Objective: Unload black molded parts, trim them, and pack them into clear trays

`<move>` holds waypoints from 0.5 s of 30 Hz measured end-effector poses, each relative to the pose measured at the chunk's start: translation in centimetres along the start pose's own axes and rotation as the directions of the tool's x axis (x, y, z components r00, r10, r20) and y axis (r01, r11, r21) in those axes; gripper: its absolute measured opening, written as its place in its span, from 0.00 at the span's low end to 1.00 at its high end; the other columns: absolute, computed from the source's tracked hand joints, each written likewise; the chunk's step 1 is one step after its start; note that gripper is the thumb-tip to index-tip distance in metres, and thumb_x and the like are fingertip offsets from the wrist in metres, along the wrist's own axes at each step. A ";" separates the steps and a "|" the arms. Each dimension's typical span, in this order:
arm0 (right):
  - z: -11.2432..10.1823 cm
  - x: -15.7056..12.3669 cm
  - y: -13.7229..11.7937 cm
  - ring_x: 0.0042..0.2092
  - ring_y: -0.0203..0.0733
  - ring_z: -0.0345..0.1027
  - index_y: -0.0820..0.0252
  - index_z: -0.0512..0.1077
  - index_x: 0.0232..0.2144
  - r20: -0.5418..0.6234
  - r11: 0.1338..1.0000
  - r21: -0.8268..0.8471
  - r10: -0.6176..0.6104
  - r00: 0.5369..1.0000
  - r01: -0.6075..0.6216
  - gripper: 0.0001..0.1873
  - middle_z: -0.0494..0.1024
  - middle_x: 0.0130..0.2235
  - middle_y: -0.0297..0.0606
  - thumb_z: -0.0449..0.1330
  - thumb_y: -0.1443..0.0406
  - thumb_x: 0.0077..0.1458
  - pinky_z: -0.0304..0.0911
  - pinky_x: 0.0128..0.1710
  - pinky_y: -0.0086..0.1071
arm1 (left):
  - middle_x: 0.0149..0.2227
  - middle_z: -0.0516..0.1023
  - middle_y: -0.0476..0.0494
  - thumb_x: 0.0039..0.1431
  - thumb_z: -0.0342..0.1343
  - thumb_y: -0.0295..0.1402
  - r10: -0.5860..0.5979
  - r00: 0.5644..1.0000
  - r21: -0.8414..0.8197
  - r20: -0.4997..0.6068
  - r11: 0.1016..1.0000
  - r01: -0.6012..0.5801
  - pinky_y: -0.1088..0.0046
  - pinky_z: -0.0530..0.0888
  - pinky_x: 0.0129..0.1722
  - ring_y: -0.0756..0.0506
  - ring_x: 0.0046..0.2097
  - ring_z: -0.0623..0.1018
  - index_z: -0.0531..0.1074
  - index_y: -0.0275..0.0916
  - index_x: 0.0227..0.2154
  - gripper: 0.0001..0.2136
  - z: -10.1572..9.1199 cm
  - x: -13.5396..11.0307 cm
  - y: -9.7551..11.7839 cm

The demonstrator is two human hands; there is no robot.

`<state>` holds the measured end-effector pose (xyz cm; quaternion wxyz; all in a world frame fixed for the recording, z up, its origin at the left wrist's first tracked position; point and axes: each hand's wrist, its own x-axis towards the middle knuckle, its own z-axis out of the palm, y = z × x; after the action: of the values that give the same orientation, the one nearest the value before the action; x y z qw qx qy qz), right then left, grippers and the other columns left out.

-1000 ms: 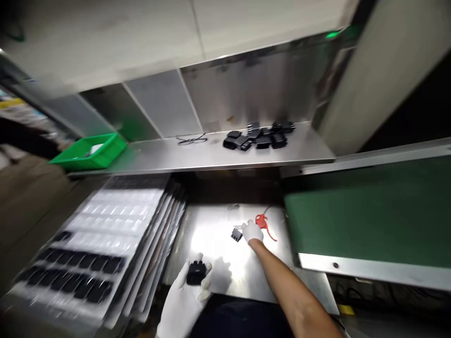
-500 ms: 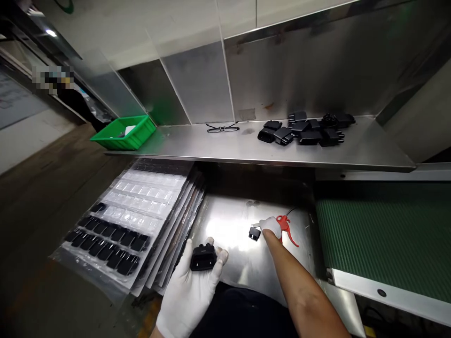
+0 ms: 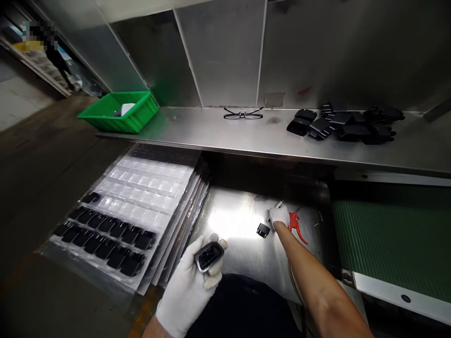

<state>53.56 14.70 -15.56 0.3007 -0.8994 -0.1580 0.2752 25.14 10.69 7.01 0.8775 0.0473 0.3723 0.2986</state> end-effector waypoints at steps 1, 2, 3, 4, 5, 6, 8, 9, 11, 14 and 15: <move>-0.4 -0.2 -0.5 0.30 0.34 0.66 0.64 0.71 0.40 -0.002 0.999 0.032 -0.001 1.000 0.002 0.15 0.71 0.34 0.33 0.61 0.55 0.67 0.67 0.29 0.28 | 0.44 0.77 0.37 0.68 0.53 0.34 0.012 1.000 0.027 -0.001 1.000 -0.012 0.82 0.69 0.22 0.53 0.29 0.73 0.72 0.33 0.46 0.10 -0.1 0.1 0.2; -0.8 -0.5 -0.9 0.29 0.33 0.64 0.64 0.70 0.39 -0.003 0.997 0.071 -0.008 1.000 0.008 0.14 0.70 0.32 0.32 0.59 0.56 0.68 0.65 0.28 0.28 | 0.45 0.77 0.36 0.67 0.53 0.32 0.012 1.000 0.041 0.001 0.999 -0.012 0.81 0.71 0.24 0.52 0.31 0.74 0.71 0.32 0.49 0.12 -0.2 0.2 0.5; -1.3 -1.0 -1.3 0.28 0.33 0.63 0.63 0.69 0.40 0.001 0.993 0.114 -0.023 1.000 0.023 0.13 0.69 0.32 0.32 0.57 0.58 0.68 0.63 0.26 0.27 | 0.45 0.76 0.36 0.66 0.53 0.30 -0.003 1.000 0.038 0.010 0.999 0.003 0.80 0.73 0.25 0.51 0.33 0.76 0.71 0.31 0.51 0.13 -0.2 0.3 0.7; -1.9 -1.8 -1.6 0.27 0.34 0.62 0.63 0.68 0.42 0.012 0.986 0.158 -0.048 0.999 0.046 0.11 0.68 0.31 0.31 0.53 0.60 0.69 0.61 0.25 0.27 | 0.45 0.76 0.35 0.65 0.52 0.30 -0.030 0.999 0.017 0.026 0.999 0.029 0.79 0.74 0.27 0.50 0.34 0.76 0.71 0.30 0.52 0.15 -0.2 0.5 0.9; -2.7 -2.9 -1.9 0.27 0.34 0.62 0.63 0.67 0.44 0.035 0.976 0.203 -0.084 0.996 0.075 0.10 0.68 0.30 0.31 0.50 0.62 0.68 0.59 0.24 0.27 | 0.44 0.76 0.35 0.64 0.51 0.29 -0.067 0.997 -0.005 0.048 0.998 0.067 0.77 0.76 0.27 0.49 0.35 0.77 0.71 0.29 0.52 0.16 -0.1 0.7 1.0; -3.6 -4.3 -2.1 0.26 0.35 0.61 0.62 0.66 0.46 0.073 0.964 0.244 -0.129 0.989 0.108 0.11 0.67 0.30 0.31 0.48 0.64 0.67 0.57 0.22 0.28 | 0.42 0.76 0.36 0.62 0.51 0.29 -0.095 0.993 -0.010 0.064 0.995 0.096 0.76 0.77 0.27 0.48 0.35 0.77 0.72 0.29 0.51 0.16 0.0 0.8 1.1; -5.8 -8.1 -2.6 0.23 0.35 0.57 0.61 0.66 0.47 0.187 0.931 0.319 -0.245 0.951 0.177 0.14 0.65 0.27 0.30 0.45 0.64 0.64 0.53 0.20 0.30 | 0.38 0.75 0.38 0.59 0.53 0.31 -0.087 0.995 0.060 0.042 0.995 0.084 0.77 0.74 0.21 0.47 0.32 0.77 0.73 0.30 0.47 0.15 0.4 1.1 1.0; -7.2 -10.4 -2.9 0.23 0.35 0.54 0.61 0.67 0.46 0.262 0.912 0.352 -0.311 0.913 0.210 0.14 0.62 0.25 0.28 0.45 0.62 0.65 0.51 0.20 0.30 | 0.36 0.74 0.40 0.60 0.54 0.33 -0.061 0.998 0.125 0.008 0.990 0.059 0.80 0.70 0.17 0.49 0.30 0.75 0.74 0.31 0.45 0.14 0.6 1.2 0.8; -10.1 -15.2 -3.6 0.23 0.35 0.49 0.60 0.68 0.43 0.432 0.859 0.424 -0.471 0.769 0.288 0.18 0.56 0.24 0.27 0.42 0.57 0.69 0.48 0.21 0.30 | 0.32 0.72 0.45 0.63 0.55 0.41 0.011 0.998 0.263 -0.065 0.965 0.007 0.84 0.60 0.12 0.53 0.24 0.70 0.74 0.35 0.40 0.13 0.9 1.3 0.4; -14.5 -21.6 -5.0 0.27 0.37 0.58 0.56 0.68 0.43 0.581 0.846 0.385 -0.533 0.615 0.369 0.20 0.62 0.27 0.31 0.40 0.56 0.72 0.58 0.27 0.31 | 0.24 0.68 0.51 0.65 0.52 0.50 0.082 0.992 0.426 -0.095 0.904 -0.034 0.83 0.53 0.12 0.56 0.18 0.60 0.71 0.37 0.33 0.19 1.0 1.5 -0.5; -15.6 -23.2 -5.4 0.29 0.38 0.63 0.54 0.69 0.40 0.615 0.847 0.343 -0.530 0.584 0.407 0.18 0.68 0.29 0.32 0.42 0.57 0.72 0.62 0.29 0.31 | 0.21 0.67 0.52 0.65 0.50 0.52 0.103 0.991 0.478 -0.087 0.877 -0.049 0.82 0.54 0.12 0.56 0.16 0.59 0.70 0.37 0.32 0.21 1.0 1.5 -0.7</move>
<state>43.62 1.34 7.51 0.3548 -0.6281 -0.4667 0.5118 27.01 11.07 6.52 0.8049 0.2590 0.4796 0.2347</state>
